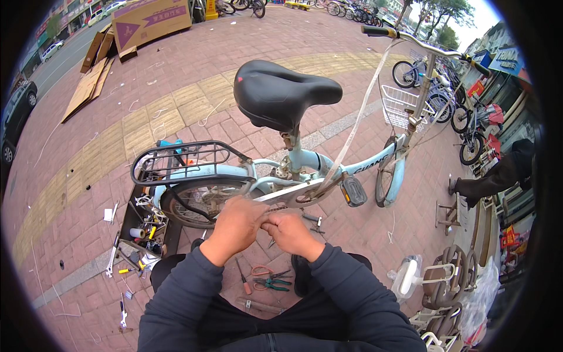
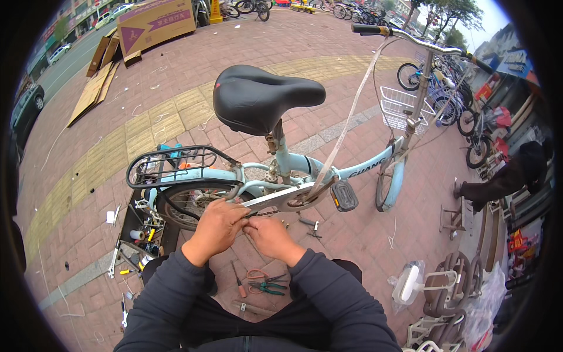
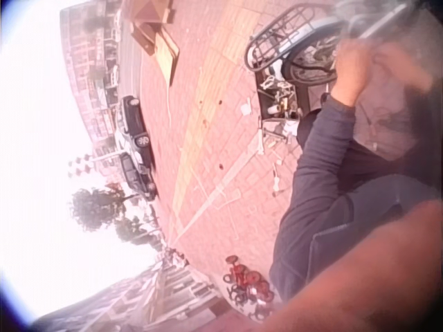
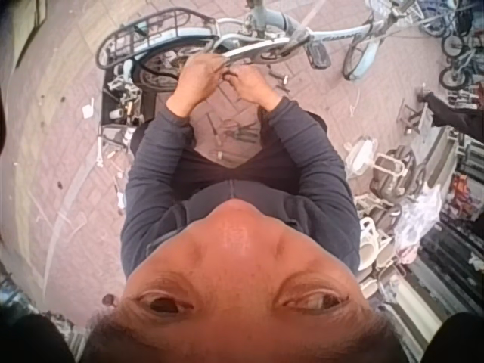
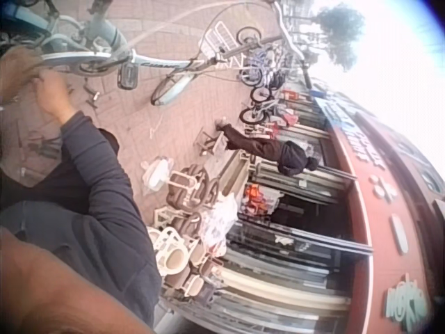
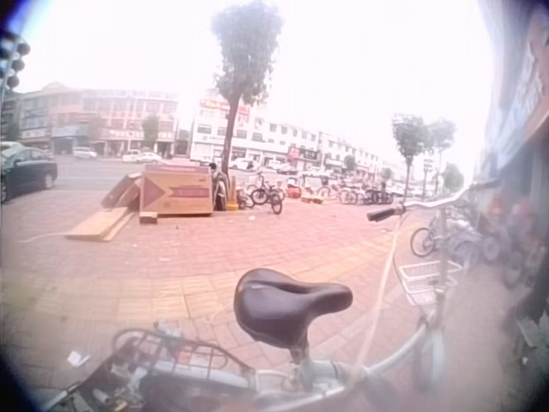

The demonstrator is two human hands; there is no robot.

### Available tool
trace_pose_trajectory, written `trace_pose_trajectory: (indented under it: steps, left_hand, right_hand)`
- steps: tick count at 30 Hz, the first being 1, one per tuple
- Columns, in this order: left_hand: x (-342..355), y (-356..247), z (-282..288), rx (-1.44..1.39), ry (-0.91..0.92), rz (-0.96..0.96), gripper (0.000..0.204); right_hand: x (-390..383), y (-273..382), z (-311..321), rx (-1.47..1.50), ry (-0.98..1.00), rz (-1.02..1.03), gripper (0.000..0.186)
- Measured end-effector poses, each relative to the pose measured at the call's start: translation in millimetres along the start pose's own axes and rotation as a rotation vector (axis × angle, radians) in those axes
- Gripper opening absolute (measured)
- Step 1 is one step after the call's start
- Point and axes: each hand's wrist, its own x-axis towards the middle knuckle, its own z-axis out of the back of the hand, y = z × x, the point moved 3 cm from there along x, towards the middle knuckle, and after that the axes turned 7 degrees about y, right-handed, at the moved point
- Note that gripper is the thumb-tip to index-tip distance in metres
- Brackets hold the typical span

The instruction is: The person retrieves a chain from a basket and installs it on a light blue bicycle. They use pliers and a screwdriver to attach the chain to the chain guard and adjust the chain tension. The person then flips the bicycle upright to inspect the chain alignment.

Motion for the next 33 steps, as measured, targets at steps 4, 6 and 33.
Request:
trace_pose_trajectory:
  steps: [4,6,33]
  left_hand:
    - [-12.3,12.2,-10.1,-0.119,0.382,0.318,0.014]
    - [-13.4,14.6,-7.7,-0.093,0.312,0.293,0.012]
    - [-21.4,13.8,9.8,-0.051,0.342,0.5,0.013]
  right_hand:
    - [-3.3,1.5,3.5,-0.278,0.033,0.097,0.011]
    - [-3.4,1.2,8.7,-0.27,0.027,0.119,0.009]
    - [-2.5,-122.6,13.8,-0.371,0.021,-0.37,0.028]
